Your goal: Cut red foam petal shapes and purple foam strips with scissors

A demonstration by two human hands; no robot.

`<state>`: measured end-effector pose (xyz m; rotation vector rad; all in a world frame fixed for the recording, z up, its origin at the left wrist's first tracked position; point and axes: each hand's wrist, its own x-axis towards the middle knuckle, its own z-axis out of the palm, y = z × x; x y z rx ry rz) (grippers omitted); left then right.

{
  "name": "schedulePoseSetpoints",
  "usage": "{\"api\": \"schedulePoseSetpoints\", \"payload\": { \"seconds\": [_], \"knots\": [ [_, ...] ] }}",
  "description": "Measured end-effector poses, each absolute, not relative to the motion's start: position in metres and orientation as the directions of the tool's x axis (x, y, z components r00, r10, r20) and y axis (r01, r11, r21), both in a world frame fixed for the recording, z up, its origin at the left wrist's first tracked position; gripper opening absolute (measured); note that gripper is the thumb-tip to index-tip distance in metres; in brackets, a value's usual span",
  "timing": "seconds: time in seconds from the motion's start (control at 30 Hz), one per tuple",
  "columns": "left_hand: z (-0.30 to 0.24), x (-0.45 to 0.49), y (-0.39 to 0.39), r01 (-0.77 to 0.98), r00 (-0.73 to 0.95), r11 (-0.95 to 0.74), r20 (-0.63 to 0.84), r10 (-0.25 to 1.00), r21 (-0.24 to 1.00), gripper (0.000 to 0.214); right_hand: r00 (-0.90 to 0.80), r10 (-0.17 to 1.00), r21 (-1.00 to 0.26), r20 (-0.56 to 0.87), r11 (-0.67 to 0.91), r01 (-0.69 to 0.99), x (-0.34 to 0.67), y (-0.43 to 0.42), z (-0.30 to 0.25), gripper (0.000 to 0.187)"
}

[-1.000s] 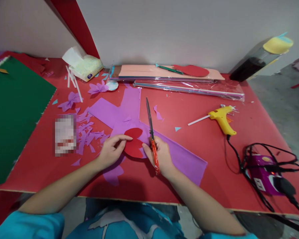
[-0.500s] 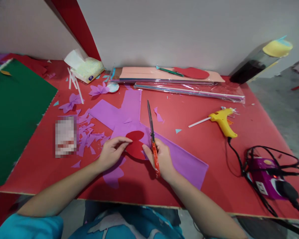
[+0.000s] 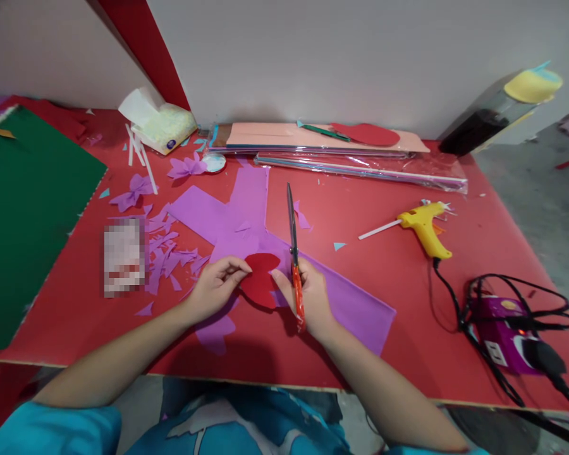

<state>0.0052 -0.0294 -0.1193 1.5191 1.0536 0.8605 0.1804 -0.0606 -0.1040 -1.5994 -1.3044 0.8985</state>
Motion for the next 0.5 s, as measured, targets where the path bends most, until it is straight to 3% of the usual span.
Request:
{"api": "schedulePoseSetpoints", "payload": {
  "seconds": [0.23, 0.5],
  "knots": [
    [-0.1167, 0.0058, -0.0301, 0.281, 0.437, -0.090, -0.044, 0.898, 0.955, 0.015, 0.221, 0.973, -0.925, -0.060, -0.137, 0.355, 0.1798, -0.0601, -0.0991, 0.033],
    [-0.1151, 0.0050, -0.0301, 0.282, 0.472, -0.123, -0.025, 0.881, 0.952, 0.017, 0.245, 0.969, -0.921, -0.033, -0.124, 0.370, 0.1784, -0.0597, -0.0970, 0.031]
  ]
}}
